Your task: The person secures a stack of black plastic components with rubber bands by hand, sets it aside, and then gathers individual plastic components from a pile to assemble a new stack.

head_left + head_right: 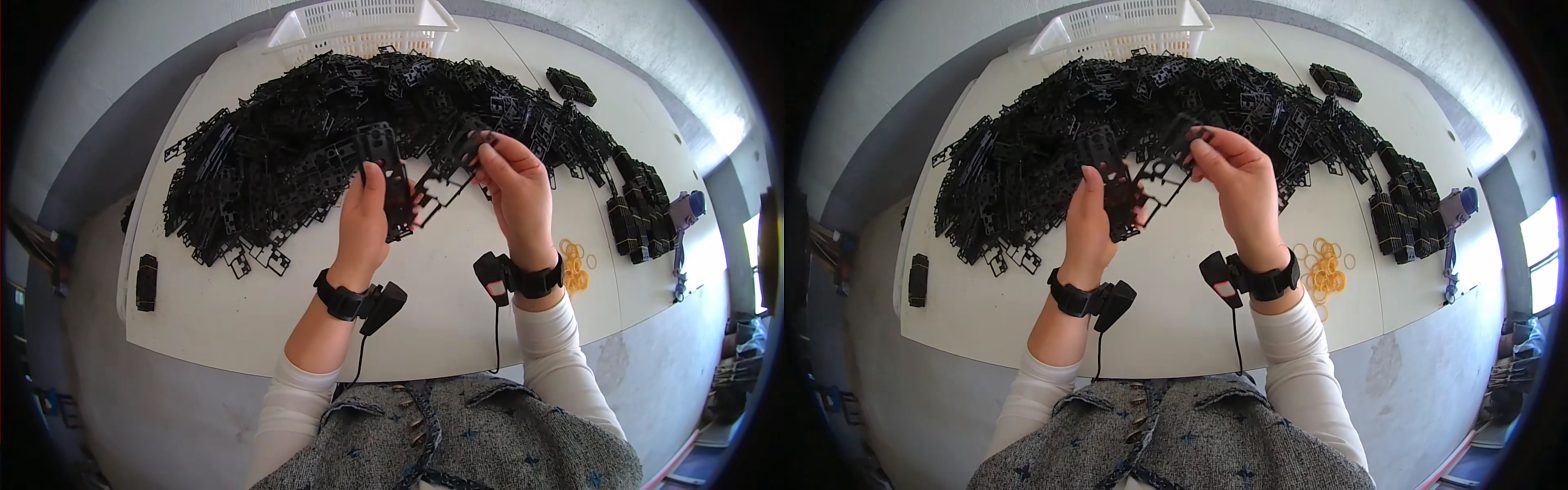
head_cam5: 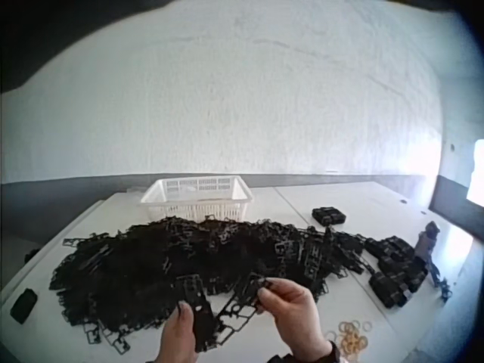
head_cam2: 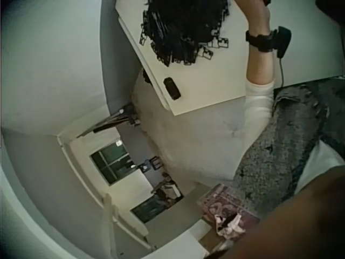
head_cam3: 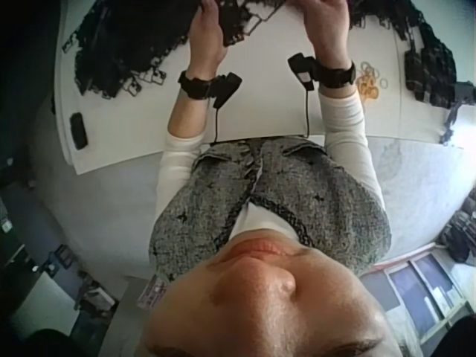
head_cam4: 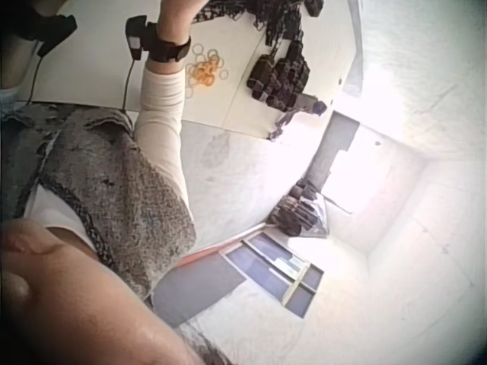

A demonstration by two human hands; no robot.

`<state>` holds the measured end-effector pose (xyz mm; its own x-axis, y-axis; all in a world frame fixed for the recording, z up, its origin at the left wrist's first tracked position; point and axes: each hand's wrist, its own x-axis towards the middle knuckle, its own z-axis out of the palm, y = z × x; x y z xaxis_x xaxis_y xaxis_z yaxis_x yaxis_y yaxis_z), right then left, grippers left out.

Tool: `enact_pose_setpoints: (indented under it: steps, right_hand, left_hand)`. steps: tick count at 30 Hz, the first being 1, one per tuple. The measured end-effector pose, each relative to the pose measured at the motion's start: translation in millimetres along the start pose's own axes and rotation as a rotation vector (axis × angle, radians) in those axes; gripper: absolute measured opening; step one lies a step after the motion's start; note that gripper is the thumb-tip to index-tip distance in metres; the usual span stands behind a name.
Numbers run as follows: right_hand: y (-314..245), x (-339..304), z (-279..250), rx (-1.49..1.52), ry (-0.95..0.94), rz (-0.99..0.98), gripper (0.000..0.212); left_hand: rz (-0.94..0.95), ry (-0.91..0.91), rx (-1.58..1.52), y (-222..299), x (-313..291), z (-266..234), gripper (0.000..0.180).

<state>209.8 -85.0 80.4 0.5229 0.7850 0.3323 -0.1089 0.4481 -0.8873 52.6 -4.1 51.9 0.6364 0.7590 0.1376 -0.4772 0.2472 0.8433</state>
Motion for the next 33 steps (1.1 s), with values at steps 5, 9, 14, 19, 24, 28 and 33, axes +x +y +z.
enact_pose_setpoints:
  steps: [5,9,14,19,24,28,33]
  right_hand:
    - [-8.0,-10.1,12.5,-0.134,-0.104,0.034,0.014]
    - [-14.4,-12.0,14.7,-0.165,-0.127,0.043,0.016]
    - [-13.3,-12.5,14.8,-0.193,-0.110,0.031,0.020]
    - [-9.5,-5.4,10.6,0.075,0.011,0.051,0.031]
    - [-8.4,-6.7,14.8,0.019,-0.052,0.175,0.036]
    - [3.8,-4.8,11.5,-0.476,-0.204,-0.046,0.029]
    - [1.0,-5.9,7.5,-1.110,-0.274,-0.548,0.015]
  left_hand:
    - [-0.128,-0.145,-0.024,-3.3,-5.2,8.6,0.058]
    - [-0.159,-0.187,0.004,-7.0,-6.5,8.6,0.063]
    - [-0.173,-0.179,0.000,-6.6,-8.2,11.6,0.061]
    - [-0.067,-0.178,-0.136,-1.7,-3.6,4.5,0.058]
    - [0.125,0.012,-0.230,7.9,-1.6,5.1,0.043]
    - [0.208,0.113,-0.139,13.4,1.6,-2.9,0.033]
    - [0.176,0.122,0.068,10.9,-1.3,3.6,0.030]
